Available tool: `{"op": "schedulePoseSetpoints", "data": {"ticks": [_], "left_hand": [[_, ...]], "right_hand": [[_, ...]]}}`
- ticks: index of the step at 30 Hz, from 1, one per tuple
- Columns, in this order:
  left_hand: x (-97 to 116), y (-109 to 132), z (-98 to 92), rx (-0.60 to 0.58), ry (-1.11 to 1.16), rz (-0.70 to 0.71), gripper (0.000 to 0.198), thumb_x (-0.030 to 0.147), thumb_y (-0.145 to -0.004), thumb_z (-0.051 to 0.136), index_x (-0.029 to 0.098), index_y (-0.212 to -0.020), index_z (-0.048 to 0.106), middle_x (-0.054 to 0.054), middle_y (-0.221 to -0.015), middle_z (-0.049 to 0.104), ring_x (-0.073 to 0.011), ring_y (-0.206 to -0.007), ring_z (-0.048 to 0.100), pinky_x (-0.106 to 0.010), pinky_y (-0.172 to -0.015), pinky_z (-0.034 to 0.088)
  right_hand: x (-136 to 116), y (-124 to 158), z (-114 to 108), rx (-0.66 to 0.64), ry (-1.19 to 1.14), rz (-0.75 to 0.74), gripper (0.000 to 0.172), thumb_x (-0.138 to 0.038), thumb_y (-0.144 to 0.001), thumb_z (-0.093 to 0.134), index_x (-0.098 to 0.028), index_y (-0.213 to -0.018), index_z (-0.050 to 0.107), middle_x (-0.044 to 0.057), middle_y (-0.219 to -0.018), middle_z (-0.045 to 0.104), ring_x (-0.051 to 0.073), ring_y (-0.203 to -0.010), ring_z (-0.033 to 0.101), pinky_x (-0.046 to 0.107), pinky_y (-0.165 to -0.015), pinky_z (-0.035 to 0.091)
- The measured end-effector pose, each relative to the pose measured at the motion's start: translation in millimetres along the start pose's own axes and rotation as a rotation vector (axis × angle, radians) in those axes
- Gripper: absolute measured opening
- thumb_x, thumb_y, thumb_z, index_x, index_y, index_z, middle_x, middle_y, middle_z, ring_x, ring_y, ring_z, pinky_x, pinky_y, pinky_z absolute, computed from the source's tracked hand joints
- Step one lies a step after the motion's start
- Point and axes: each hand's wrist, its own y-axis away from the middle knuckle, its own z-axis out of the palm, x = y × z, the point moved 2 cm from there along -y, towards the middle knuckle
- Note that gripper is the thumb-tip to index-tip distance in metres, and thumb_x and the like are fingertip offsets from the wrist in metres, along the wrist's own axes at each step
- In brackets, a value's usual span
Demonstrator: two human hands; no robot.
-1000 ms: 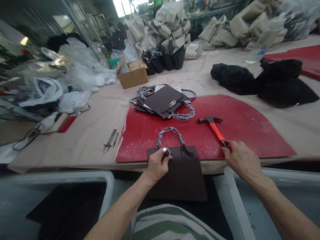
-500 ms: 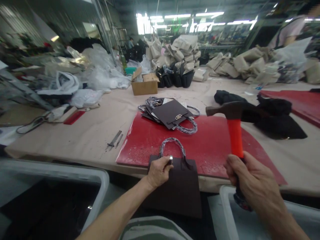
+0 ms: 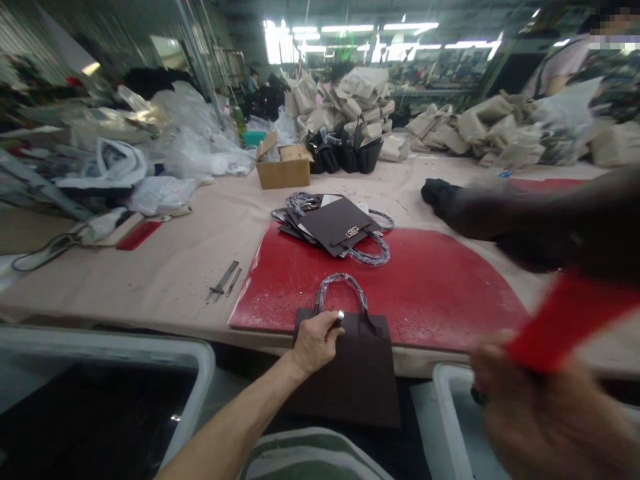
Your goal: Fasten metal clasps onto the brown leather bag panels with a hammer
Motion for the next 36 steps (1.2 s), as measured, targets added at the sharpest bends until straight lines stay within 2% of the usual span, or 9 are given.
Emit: {"op": "schedulePoseSetpoints", "data": {"ticks": [3, 5, 12, 15, 17, 19, 23, 28, 36], "left_hand": [[-1, 0, -0.5, 0.006, -0.007, 0.006, 0.016, 0.013, -0.085, 0.057, 0.019, -0.098, 0.062, -0.004, -0.080, 0.069, -0.0175, -0.072, 0.069, -0.026, -0.068, 0.056], [-2, 1, -0.7, 0.008, -0.009, 0.010, 0.016, 0.013, -0.085, 0.057, 0.019, -0.098, 0.063, -0.004, -0.081, 0.069, -0.0173, -0.073, 0.069, -0.026, -0.068, 0.056], [-6, 1, -1.8, -0.057, 0.023, -0.038, 0.011, 0.015, -0.088, 0.059, 0.019, -0.098, 0.062, -0.003, -0.085, 0.070, -0.0167, -0.078, 0.068, -0.027, -0.075, 0.056], [-5, 0, -3.9, -0.077, 0.072, -0.082, 0.012, 0.016, -0.088, 0.060, 0.019, -0.100, 0.062, -0.004, -0.088, 0.071, -0.0167, -0.081, 0.069, -0.027, -0.078, 0.056], [-5, -1, -5.4, -0.087, 0.100, -0.109, 0.015, 0.017, -0.089, 0.060, 0.020, -0.103, 0.062, -0.004, -0.092, 0.071, -0.0166, -0.084, 0.069, -0.028, -0.081, 0.056], [-4, -2, -6.7, -0.102, 0.122, -0.128, 0.015, 0.018, -0.090, 0.060, 0.020, -0.105, 0.062, -0.004, -0.095, 0.071, -0.0163, -0.086, 0.069, -0.028, -0.083, 0.055], [-3, -2, -9.2, -0.128, 0.142, -0.139, 0.012, 0.018, -0.091, 0.058, 0.020, -0.103, 0.063, -0.003, -0.095, 0.070, -0.0152, -0.087, 0.068, -0.027, -0.083, 0.055], [-5, 1, -11.5, -0.090, 0.136, -0.133, 0.011, 0.019, -0.090, 0.061, 0.020, -0.101, 0.065, -0.003, -0.090, 0.070, -0.0152, -0.084, 0.069, -0.027, -0.081, 0.057], [-6, 7, -11.4, -0.032, 0.143, -0.147, 0.011, 0.021, -0.091, 0.063, 0.018, -0.101, 0.067, -0.004, -0.093, 0.072, -0.0125, -0.073, 0.069, -0.023, -0.068, 0.060]], "right_hand": [[6, 7, 23, -0.087, -0.007, -0.128, 0.031, -0.044, -0.095, 0.038, -0.027, -0.072, 0.049, 0.003, -0.053, 0.051, 0.017, -0.042, 0.045, 0.031, -0.045, 0.020], [17, 7, 33, -0.139, 0.022, -0.114, 0.028, -0.043, -0.093, 0.040, -0.026, -0.072, 0.048, 0.001, -0.053, 0.052, 0.017, -0.040, 0.044, 0.031, -0.046, 0.017], [85, -22, 74, -0.331, -0.080, 0.232, 0.032, -0.042, -0.094, 0.036, -0.024, -0.071, 0.046, 0.004, -0.061, 0.057, 0.020, -0.059, 0.055, 0.030, -0.056, 0.035], [97, -34, 94, -0.291, 0.133, 0.298, 0.025, -0.033, -0.095, 0.040, -0.018, -0.083, 0.056, 0.009, -0.075, 0.063, 0.023, -0.070, 0.059, 0.032, -0.064, 0.040], [88, -38, 102, -0.166, 0.258, 0.181, 0.025, -0.029, -0.094, 0.045, -0.013, -0.104, 0.061, 0.017, -0.101, 0.065, 0.028, -0.088, 0.061, 0.036, -0.074, 0.044], [67, -38, 110, -0.057, 0.212, -0.011, 0.034, -0.029, -0.093, 0.051, -0.013, -0.122, 0.059, 0.018, -0.125, 0.058, 0.031, -0.108, 0.056, 0.041, -0.087, 0.044], [23, -36, 135, -0.093, -0.013, -0.219, 0.048, -0.032, -0.086, 0.069, -0.020, -0.130, 0.058, 0.015, -0.140, 0.050, 0.033, -0.125, 0.045, 0.049, -0.103, 0.037], [6, -37, 164, -0.161, -0.044, -0.206, 0.061, -0.040, -0.075, 0.081, -0.023, -0.129, 0.060, 0.014, -0.149, 0.041, 0.036, -0.128, 0.041, 0.054, -0.104, 0.035], [9, -35, 175, -0.152, -0.034, -0.173, 0.062, -0.036, -0.072, 0.084, -0.023, -0.129, 0.062, 0.010, -0.149, 0.045, 0.036, -0.131, 0.040, 0.056, -0.111, 0.029]]}}
